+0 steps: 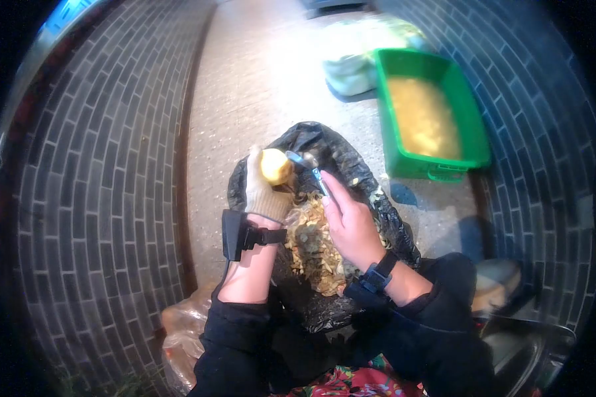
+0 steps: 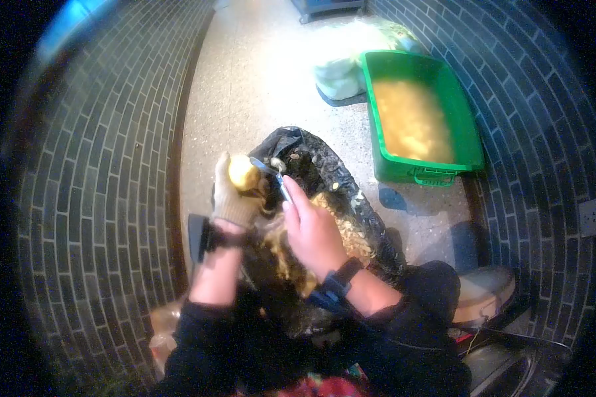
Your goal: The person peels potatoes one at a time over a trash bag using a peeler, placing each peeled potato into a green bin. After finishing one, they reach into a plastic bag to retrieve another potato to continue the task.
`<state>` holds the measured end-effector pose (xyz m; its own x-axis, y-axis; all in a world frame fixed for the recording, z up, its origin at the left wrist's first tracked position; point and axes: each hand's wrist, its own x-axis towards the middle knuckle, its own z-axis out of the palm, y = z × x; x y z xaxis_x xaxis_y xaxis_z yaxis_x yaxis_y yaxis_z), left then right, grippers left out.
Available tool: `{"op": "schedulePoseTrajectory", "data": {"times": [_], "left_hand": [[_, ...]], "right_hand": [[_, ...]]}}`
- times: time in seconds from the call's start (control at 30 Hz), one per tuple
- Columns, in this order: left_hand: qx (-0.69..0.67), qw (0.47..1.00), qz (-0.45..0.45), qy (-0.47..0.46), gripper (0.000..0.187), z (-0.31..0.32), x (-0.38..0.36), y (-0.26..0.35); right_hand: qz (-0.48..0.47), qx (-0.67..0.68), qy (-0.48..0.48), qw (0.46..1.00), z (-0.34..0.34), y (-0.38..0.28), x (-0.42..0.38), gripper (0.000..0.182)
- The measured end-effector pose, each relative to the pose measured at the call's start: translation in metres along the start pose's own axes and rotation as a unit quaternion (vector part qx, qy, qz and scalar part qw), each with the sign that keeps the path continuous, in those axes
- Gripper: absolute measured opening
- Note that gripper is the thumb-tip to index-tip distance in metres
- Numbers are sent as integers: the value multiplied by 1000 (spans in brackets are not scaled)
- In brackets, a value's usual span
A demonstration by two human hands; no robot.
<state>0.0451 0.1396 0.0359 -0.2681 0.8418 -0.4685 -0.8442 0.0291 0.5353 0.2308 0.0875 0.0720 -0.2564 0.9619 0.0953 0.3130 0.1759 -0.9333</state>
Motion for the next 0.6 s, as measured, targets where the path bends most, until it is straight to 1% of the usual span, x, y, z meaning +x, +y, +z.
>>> {"op": "schedulePoseTrajectory", "data": {"times": [0.03, 0.07, 0.1, 0.13, 0.17, 0.2, 0.23, 0.27, 0.3, 0.33, 0.37, 0.43, 0.47, 0.5, 0.53, 0.57, 0.6], "left_hand": [[24, 1000, 8, 4, 36, -2, 4, -3], [48, 999, 17, 8, 41, -3, 7, -6], [48, 999, 16, 8, 41, -1, 5, -7], [37, 998, 13, 40, 41, 2, 2, -7], [27, 997, 9, 71, 41, 4, -1, -7], [25, 997, -2, 76, 44, 3, -1, -8], [27, 997, -3, 76, 44, 1, -1, -8], [31, 997, -5, 68, 45, -1, -1, -7], [36, 997, -6, 61, 47, 2, -5, -6], [73, 995, 16, 59, 49, 6, -15, -7], [75, 995, 18, 58, 49, 7, -15, -5], [126, 979, 49, 152, 52, 9, -14, -2], [128, 979, 49, 152, 52, 9, -13, 1], [121, 984, 34, 126, 53, 8, -15, 4], [111, 989, 20, 99, 55, 8, -16, 7], [100, 992, 7, 71, 57, 9, -16, 10], [69, 994, -13, 78, 58, 11, -16, 13]], "right_hand": [[0, 0, 0, 1000, -2, -3, 1, 43], [24, -29, -38, 999, -5, -7, 1, 43], [49, -57, -74, 994, -7, -9, 1, 43], [-15, -99, -37, 994, 4, 2, -4, 45], [-12, -98, -35, 995, 11, 5, -8, 45], [-20, -107, -38, 993, 17, 6, -11, 47], [-27, -116, -42, 992, 21, 5, -14, 48], [-14, -121, -65, 990, 23, 3, -17, 51], [-14, -120, -63, 991, 24, 1, -21, 51], [0, -121, -91, 988, 27, -1, -27, 51], [12, -122, -118, 985, 29, -3, -29, 51], [9, -118, -123, 985, 31, -4, -27, 52], [9, -116, -131, 985, 32, -4, -28, 53], [9, -112, -142, 983, 32, -6, -29, 54], [58, -105, -177, 977, 22, -14, -22, 51], [56, -105, -180, 977, 22, -10, -22, 51], [15, -95, -135, 986, 22, -4, -21, 48]]}}
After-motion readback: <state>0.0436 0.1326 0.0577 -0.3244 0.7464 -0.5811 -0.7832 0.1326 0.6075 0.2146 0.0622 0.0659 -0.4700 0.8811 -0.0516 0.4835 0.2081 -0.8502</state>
